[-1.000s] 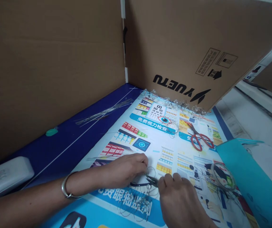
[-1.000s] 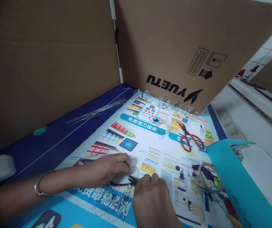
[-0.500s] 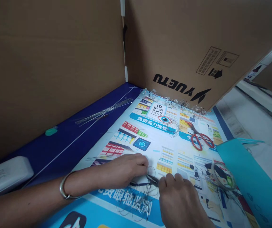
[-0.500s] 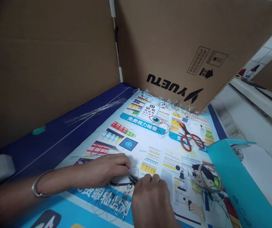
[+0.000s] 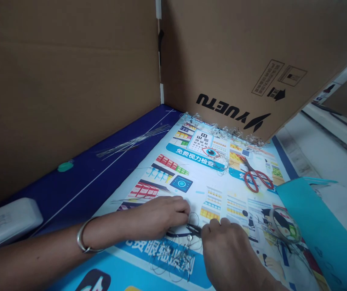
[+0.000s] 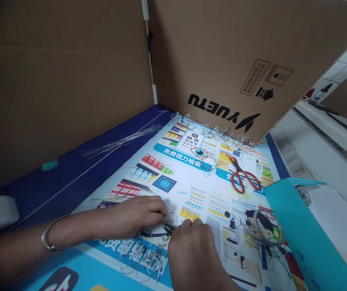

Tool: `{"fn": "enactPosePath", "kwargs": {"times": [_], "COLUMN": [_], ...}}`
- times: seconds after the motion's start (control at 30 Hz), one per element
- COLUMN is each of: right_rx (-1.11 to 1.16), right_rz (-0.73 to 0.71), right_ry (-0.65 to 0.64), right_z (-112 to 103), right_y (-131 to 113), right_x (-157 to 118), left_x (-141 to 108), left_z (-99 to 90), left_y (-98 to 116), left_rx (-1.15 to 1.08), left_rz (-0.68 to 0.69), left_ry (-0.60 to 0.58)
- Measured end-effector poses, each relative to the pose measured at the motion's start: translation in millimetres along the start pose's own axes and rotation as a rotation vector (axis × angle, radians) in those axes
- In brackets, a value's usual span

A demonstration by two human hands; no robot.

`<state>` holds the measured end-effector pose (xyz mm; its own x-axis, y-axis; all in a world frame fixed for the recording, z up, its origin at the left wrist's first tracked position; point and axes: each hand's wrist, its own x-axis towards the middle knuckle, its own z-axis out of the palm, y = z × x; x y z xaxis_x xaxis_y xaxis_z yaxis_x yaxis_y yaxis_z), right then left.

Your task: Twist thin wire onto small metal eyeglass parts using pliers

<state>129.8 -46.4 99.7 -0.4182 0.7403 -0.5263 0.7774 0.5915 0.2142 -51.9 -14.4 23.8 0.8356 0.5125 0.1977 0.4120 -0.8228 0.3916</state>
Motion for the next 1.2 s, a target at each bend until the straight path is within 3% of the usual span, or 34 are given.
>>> {"fn": "enactPosePath", "kwargs": {"times": [0.4,0.6,1.2], "right_rx": [-0.148,-0.086,0.044], "right_rz": [-0.134,-0.183,-0.122], "right_ry": [0.100,0.053,0.057], "right_z": [4,3,5], "right_y": [0,4,13], "right_x": [5,8,8], "left_x": [1,-1,-2], "left_z": [-0.3,-2.6,5.6], "left_y": [1,5,23], "left_rx": [-0.007,0.011,0.296], "left_rz": [0.019,0.022,0.071], "left_ry": [-0.005,0.008,0.007]}}
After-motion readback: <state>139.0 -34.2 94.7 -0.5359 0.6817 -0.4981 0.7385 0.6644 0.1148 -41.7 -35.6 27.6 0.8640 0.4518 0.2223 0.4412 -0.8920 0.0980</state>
